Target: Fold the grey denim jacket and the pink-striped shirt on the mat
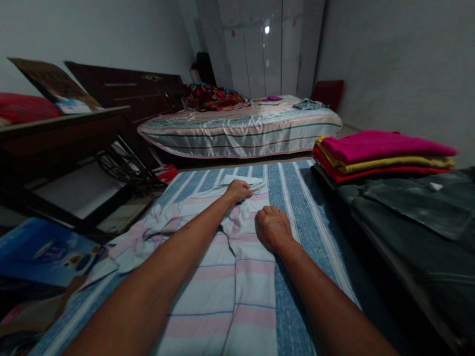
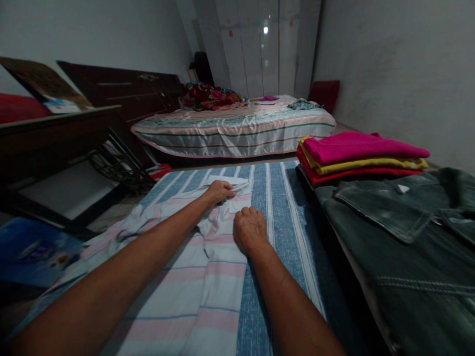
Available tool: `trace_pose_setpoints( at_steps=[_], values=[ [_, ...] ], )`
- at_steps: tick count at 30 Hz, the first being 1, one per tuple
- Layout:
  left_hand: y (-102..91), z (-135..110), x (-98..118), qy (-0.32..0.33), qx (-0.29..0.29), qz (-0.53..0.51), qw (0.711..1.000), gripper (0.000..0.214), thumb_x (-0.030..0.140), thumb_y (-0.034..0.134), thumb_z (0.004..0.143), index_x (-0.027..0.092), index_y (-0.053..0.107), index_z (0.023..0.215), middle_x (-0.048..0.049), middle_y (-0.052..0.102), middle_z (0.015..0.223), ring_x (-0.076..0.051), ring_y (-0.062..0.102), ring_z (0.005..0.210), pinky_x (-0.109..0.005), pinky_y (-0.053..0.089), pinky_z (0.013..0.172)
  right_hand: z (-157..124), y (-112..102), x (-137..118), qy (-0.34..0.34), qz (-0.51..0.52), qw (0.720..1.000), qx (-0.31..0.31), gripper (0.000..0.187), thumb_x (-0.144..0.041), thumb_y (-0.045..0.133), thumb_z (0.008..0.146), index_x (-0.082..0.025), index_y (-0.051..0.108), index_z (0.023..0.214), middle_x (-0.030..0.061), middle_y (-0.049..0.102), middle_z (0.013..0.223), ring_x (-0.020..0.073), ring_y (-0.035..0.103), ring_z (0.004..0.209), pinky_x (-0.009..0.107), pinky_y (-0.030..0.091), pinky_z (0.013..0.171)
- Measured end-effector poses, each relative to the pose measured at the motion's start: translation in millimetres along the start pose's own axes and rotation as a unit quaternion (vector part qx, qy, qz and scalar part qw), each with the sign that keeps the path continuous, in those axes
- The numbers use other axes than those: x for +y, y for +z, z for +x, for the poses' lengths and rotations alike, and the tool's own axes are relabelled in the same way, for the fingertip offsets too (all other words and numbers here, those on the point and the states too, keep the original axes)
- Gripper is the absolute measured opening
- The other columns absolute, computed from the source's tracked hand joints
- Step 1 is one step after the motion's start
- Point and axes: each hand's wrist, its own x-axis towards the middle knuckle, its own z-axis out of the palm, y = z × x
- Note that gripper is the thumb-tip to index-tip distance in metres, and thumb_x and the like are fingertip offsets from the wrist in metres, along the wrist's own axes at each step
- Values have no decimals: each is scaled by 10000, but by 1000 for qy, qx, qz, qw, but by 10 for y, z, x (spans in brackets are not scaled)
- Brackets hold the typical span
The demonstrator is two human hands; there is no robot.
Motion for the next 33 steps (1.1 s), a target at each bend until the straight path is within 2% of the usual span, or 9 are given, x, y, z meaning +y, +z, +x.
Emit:
trace_pose_setpoints(
  at_steps=[4, 8, 12, 16, 20, 26, 33],
  values=[
    [18, 64, 82, 27, -25, 24, 999, 121, 210, 711, 569, 136, 617, 584, 19, 561, 487, -92, 482, 453, -204, 331, 454, -1, -8, -3, 1, 2, 1000, 0, 258, -212, 364, 928, -155, 614, 901, 100, 600, 935, 229, 501, 913, 344, 327, 749],
    [33, 143, 199, 45, -37, 47, 997, 102, 172, 712, 548, 139, 616, 547, 33, 514, 444, -86, 446, 440, -203, 299, 440, -1, 1, 5, 3, 2, 1000, 6, 248, -217, 373, 929, -156, 612, 901, 99, 603, 932, 226, 506, 908, 343, 328, 750],
    [73, 198, 281, 40, -58, 43, 997, 60, 145, 641, 596, 145, 600, 552, 44, 485, 431, -80, 419, 417, -202, 298, 424, -3, 23, 11, 11, 5, 1000, 14, 239, -207, 370, 927, -160, 603, 894, 97, 601, 934, 223, 508, 912, 342, 327, 756],
    [123, 226, 305, 36, -80, 46, 995, 37, 136, 637, 571, 141, 609, 548, 44, 470, 406, -94, 431, 416, -209, 303, 418, -4, 28, 12, 19, 5, 1000, 12, 231, -201, 369, 925, -165, 595, 897, 100, 597, 933, 222, 507, 907, 340, 329, 757],
    [193, 269, 301, 69, -62, 45, 995, 109, 150, 644, 569, 147, 574, 486, 53, 432, 397, -90, 408, 447, -212, 286, 438, -1, 33, 20, 19, 2, 1000, 7, 216, -205, 379, 920, -166, 590, 893, 102, 590, 936, 225, 499, 910, 337, 333, 757],
    [290, 350, 258, 127, -35, 30, 991, 124, 172, 641, 590, 139, 566, 496, 60, 436, 451, -84, 400, 506, -209, 301, 491, 8, 13, 23, 24, 21, 999, 21, 177, -186, 402, 901, -169, 577, 891, 99, 571, 939, 223, 474, 921, 322, 330, 774],
    [298, 348, 210, 171, -21, 31, 985, 182, 291, 602, 695, 120, 664, 686, 56, 491, 533, -95, 451, 557, -207, 360, 547, 42, -30, -5, -8, 45, 996, 81, 222, -174, 378, 898, -160, 560, 1024, 111, 540, 1054, 229, 437, 1011, 321, 336, 834]
  ],
)
